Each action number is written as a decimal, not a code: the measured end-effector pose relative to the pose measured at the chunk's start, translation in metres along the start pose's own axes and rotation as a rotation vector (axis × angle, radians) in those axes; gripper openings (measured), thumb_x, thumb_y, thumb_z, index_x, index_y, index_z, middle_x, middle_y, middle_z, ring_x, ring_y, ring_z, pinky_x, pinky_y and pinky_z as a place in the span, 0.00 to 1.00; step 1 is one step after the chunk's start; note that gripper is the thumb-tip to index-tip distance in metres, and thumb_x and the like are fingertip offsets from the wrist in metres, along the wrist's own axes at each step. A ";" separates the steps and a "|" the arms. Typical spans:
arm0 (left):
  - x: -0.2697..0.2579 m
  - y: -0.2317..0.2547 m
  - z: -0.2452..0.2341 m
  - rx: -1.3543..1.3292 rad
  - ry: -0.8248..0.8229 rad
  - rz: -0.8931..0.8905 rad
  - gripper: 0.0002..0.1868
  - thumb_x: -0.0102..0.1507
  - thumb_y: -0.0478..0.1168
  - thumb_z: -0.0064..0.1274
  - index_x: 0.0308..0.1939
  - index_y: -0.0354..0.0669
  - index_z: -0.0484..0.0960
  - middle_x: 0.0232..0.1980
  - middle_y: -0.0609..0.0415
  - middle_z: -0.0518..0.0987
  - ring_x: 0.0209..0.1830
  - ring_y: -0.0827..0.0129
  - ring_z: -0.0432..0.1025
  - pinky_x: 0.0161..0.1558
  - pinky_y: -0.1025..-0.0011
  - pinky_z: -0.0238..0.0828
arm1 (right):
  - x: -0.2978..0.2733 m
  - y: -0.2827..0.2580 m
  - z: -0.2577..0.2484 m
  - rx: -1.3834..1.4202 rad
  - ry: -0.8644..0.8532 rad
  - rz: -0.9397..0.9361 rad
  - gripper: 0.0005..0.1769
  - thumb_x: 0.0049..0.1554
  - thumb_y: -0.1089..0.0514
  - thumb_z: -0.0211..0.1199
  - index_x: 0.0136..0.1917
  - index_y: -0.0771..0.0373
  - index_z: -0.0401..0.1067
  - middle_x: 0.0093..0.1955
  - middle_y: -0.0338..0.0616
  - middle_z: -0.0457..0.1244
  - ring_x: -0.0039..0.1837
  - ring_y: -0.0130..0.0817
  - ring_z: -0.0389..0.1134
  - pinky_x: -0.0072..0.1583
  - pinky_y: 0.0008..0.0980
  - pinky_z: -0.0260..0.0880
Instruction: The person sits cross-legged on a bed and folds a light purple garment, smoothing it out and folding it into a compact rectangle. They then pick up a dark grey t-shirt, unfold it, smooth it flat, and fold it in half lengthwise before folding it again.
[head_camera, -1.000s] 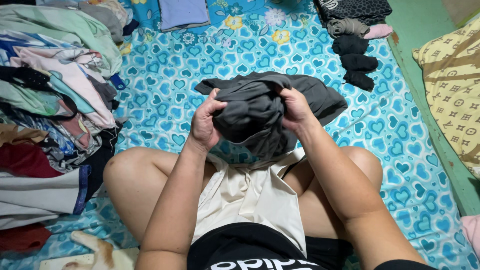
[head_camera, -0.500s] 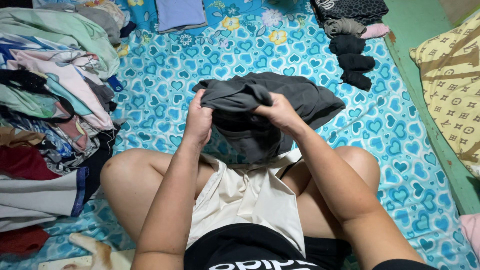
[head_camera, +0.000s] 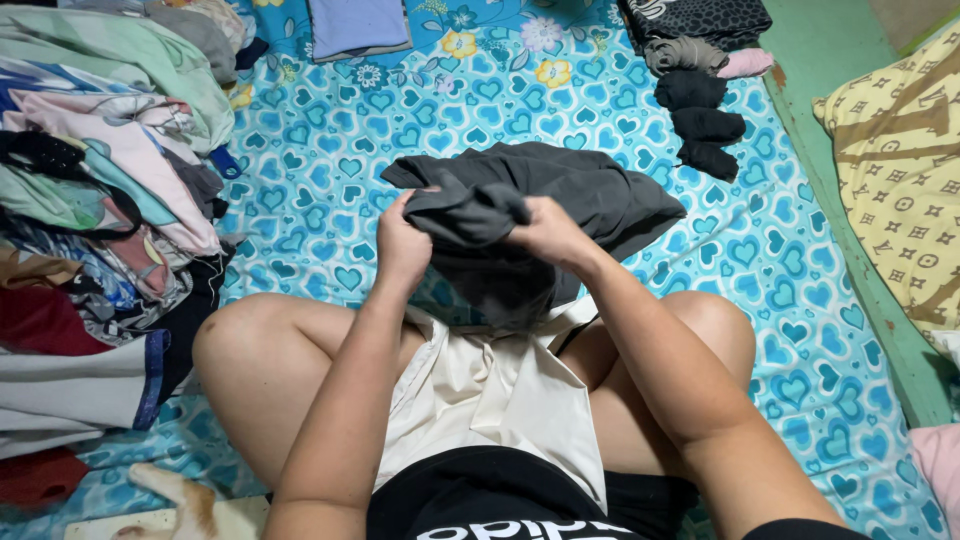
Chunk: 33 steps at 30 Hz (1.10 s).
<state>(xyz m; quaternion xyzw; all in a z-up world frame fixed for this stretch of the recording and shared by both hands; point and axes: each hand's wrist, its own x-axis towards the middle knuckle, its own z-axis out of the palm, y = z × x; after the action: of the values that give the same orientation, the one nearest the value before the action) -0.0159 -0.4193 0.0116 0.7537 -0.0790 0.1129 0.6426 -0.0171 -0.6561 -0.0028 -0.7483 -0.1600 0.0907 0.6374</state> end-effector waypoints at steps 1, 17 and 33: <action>-0.002 0.001 -0.003 -0.155 -0.139 -0.091 0.17 0.61 0.29 0.54 0.55 0.36 0.84 0.51 0.51 0.86 0.51 0.70 0.78 0.56 0.72 0.73 | 0.000 0.000 -0.002 0.208 0.032 0.061 0.17 0.60 0.61 0.68 0.61 0.70 0.77 0.55 0.45 0.70 0.55 0.29 0.71 0.59 0.38 0.71; -0.005 0.000 -0.021 -0.484 -0.496 -0.405 0.14 0.63 0.37 0.59 0.50 0.32 0.84 0.46 0.54 0.85 0.45 0.72 0.77 0.51 0.71 0.73 | 0.000 -0.012 -0.018 0.776 0.025 0.414 0.21 0.60 0.56 0.62 0.64 0.69 0.71 0.59 0.52 0.69 0.57 0.39 0.73 0.59 0.39 0.74; -0.013 0.031 -0.007 -1.018 -0.516 -0.574 0.30 0.71 0.55 0.48 0.67 0.35 0.72 0.62 0.51 0.80 0.62 0.66 0.74 0.65 0.64 0.69 | -0.014 -0.033 0.024 -0.156 0.102 -0.350 0.15 0.66 0.58 0.58 0.64 0.67 0.69 0.56 0.36 0.66 0.58 0.22 0.67 0.59 0.25 0.67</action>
<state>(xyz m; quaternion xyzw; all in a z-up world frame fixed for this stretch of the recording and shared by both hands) -0.0375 -0.4183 0.0388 0.3480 -0.0697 -0.3007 0.8852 -0.0426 -0.6342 0.0248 -0.7596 -0.2619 -0.0721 0.5909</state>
